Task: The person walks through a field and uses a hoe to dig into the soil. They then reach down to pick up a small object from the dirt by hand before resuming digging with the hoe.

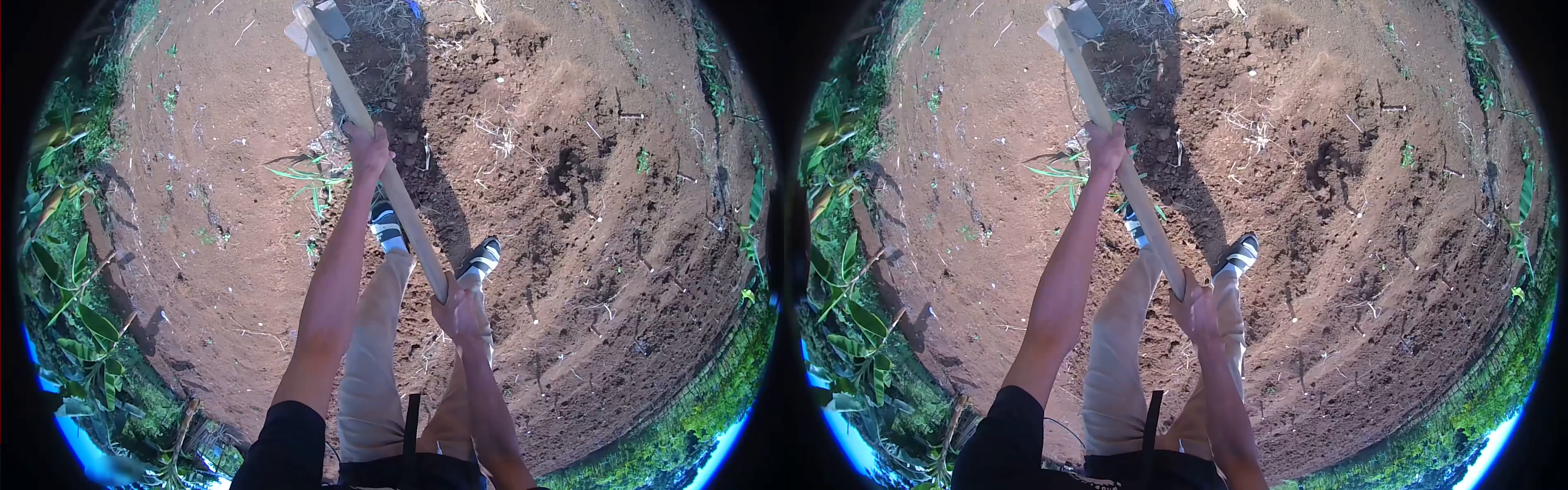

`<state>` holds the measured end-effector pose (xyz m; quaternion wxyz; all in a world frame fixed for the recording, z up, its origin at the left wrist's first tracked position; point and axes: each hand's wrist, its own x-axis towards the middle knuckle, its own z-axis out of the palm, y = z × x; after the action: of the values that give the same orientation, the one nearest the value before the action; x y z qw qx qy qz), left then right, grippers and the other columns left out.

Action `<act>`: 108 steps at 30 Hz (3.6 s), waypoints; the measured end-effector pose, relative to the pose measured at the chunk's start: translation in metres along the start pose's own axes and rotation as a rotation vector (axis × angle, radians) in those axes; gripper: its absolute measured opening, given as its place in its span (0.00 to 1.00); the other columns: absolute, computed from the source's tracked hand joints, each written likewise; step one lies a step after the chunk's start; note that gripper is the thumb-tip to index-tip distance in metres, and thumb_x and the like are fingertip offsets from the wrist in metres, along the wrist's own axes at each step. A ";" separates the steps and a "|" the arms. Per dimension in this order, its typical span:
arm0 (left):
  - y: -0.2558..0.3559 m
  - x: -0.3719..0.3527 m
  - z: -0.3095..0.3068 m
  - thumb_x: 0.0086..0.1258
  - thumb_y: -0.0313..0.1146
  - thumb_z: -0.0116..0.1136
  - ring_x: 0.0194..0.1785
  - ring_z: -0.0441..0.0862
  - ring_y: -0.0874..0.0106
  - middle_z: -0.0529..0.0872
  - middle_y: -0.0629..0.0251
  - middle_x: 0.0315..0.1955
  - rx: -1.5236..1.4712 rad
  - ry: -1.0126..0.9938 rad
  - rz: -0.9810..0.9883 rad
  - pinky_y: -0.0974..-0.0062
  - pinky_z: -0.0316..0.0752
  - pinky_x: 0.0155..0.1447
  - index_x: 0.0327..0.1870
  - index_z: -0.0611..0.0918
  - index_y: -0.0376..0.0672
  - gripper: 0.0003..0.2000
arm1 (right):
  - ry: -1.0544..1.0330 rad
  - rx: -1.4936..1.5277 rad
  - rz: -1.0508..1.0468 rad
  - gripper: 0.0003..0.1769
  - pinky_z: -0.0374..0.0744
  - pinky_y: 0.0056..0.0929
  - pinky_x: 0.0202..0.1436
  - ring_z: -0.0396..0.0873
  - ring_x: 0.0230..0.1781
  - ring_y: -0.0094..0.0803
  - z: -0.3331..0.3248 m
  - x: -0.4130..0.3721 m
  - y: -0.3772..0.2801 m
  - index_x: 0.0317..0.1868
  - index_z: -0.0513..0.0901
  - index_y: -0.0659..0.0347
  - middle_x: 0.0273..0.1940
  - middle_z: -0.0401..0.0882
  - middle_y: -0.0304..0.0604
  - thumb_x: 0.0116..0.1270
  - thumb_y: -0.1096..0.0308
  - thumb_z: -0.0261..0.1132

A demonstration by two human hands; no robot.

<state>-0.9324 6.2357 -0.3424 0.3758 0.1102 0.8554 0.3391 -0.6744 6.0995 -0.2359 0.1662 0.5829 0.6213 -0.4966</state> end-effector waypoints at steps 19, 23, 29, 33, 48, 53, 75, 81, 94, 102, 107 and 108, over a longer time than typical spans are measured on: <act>-0.075 -0.137 0.111 0.69 0.32 0.50 0.18 0.77 0.71 0.77 0.59 0.26 -0.358 -0.107 -0.342 0.73 0.75 0.14 0.56 0.57 0.38 0.20 | -0.112 -0.171 0.266 0.22 0.78 0.54 0.42 0.79 0.31 0.63 -0.059 -0.081 0.123 0.49 0.75 0.65 0.28 0.79 0.64 0.51 0.71 0.62; -0.080 -0.115 0.130 0.64 0.27 0.54 0.19 0.76 0.71 0.76 0.55 0.28 -0.452 0.017 -0.295 0.72 0.73 0.13 0.55 0.57 0.38 0.23 | -0.040 -0.313 0.298 0.27 0.79 0.52 0.40 0.79 0.33 0.63 -0.074 -0.043 0.128 0.55 0.74 0.65 0.29 0.80 0.63 0.51 0.74 0.63; -0.081 -0.073 0.116 0.62 0.25 0.56 0.22 0.78 0.66 0.77 0.49 0.30 -0.105 -0.090 -0.129 0.68 0.79 0.15 0.55 0.55 0.34 0.26 | 0.033 -0.037 0.151 0.27 0.81 0.49 0.36 0.82 0.33 0.59 -0.031 -0.055 0.103 0.56 0.71 0.68 0.29 0.80 0.65 0.54 0.72 0.65; -0.059 -0.067 0.067 0.60 0.26 0.57 0.20 0.81 0.60 0.78 0.46 0.30 -0.015 -0.177 -0.125 0.65 0.82 0.16 0.53 0.57 0.33 0.25 | -0.089 0.313 0.219 0.33 0.77 0.48 0.51 0.78 0.44 0.66 0.007 -0.057 0.058 0.60 0.68 0.70 0.44 0.77 0.71 0.53 0.68 0.65; 0.107 -0.199 0.014 0.60 0.22 0.55 0.16 0.77 0.71 0.77 0.57 0.24 -0.458 -0.009 0.210 0.74 0.76 0.13 0.58 0.57 0.39 0.26 | 0.140 0.230 -0.215 0.23 0.77 0.41 0.26 0.80 0.28 0.59 -0.043 -0.098 0.122 0.50 0.71 0.62 0.25 0.77 0.58 0.51 0.75 0.63; 0.032 -0.193 0.067 0.60 0.22 0.56 0.17 0.78 0.71 0.77 0.58 0.24 -0.492 -0.076 0.042 0.74 0.73 0.13 0.58 0.58 0.38 0.27 | 0.027 0.107 0.094 0.22 0.79 0.48 0.30 0.80 0.31 0.61 -0.025 -0.090 0.180 0.49 0.70 0.62 0.27 0.79 0.61 0.52 0.75 0.62; 0.044 -0.207 0.074 0.58 0.18 0.54 0.15 0.73 0.75 0.73 0.62 0.22 -0.697 0.069 -0.085 0.78 0.69 0.13 0.59 0.56 0.33 0.28 | 0.126 -0.137 -0.105 0.11 0.78 0.47 0.26 0.81 0.27 0.57 -0.065 -0.040 0.229 0.38 0.71 0.60 0.24 0.78 0.60 0.54 0.70 0.61; -0.033 -0.170 0.123 0.58 0.21 0.56 0.15 0.73 0.75 0.74 0.63 0.21 -0.563 0.053 -0.138 0.77 0.69 0.13 0.51 0.60 0.35 0.22 | -0.030 0.079 -0.105 0.17 0.78 0.42 0.29 0.83 0.28 0.51 -0.032 -0.028 0.243 0.46 0.71 0.63 0.24 0.78 0.57 0.54 0.74 0.61; -0.062 -0.207 0.149 0.57 0.21 0.59 0.17 0.77 0.74 0.77 0.61 0.24 -0.552 0.028 -0.263 0.76 0.73 0.14 0.55 0.63 0.32 0.25 | 0.140 -0.209 0.002 0.12 0.79 0.46 0.26 0.81 0.22 0.54 -0.049 -0.075 0.276 0.37 0.73 0.61 0.18 0.75 0.57 0.51 0.71 0.62; 0.108 -0.214 0.049 0.59 0.16 0.51 0.12 0.70 0.79 0.72 0.64 0.24 -0.689 0.071 0.254 0.80 0.69 0.12 0.54 0.61 0.36 0.22 | -0.060 0.632 0.039 0.13 0.67 0.24 0.18 0.66 0.13 0.19 -0.060 -0.023 0.196 0.40 0.72 0.59 0.18 0.69 0.33 0.53 0.73 0.64; 0.075 -0.202 0.056 0.57 0.18 0.55 0.15 0.74 0.78 0.74 0.64 0.23 -0.724 0.012 0.144 0.81 0.69 0.13 0.47 0.62 0.37 0.19 | 0.012 0.162 -0.312 0.14 0.76 0.32 0.25 0.80 0.21 0.32 -0.052 -0.030 0.197 0.41 0.72 0.60 0.24 0.80 0.41 0.52 0.77 0.61; 0.046 -0.195 0.072 0.57 0.18 0.55 0.15 0.74 0.77 0.74 0.63 0.23 -0.645 0.020 0.052 0.79 0.70 0.13 0.49 0.62 0.36 0.20 | -0.120 0.267 -0.156 0.19 0.79 0.36 0.32 0.84 0.29 0.43 -0.039 -0.035 0.219 0.47 0.73 0.63 0.29 0.82 0.51 0.52 0.76 0.61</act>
<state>-0.7489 6.2195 -0.2364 0.3742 0.0040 0.7042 0.6033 -0.4557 6.0742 -0.2838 0.0850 0.5192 0.5819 -0.6202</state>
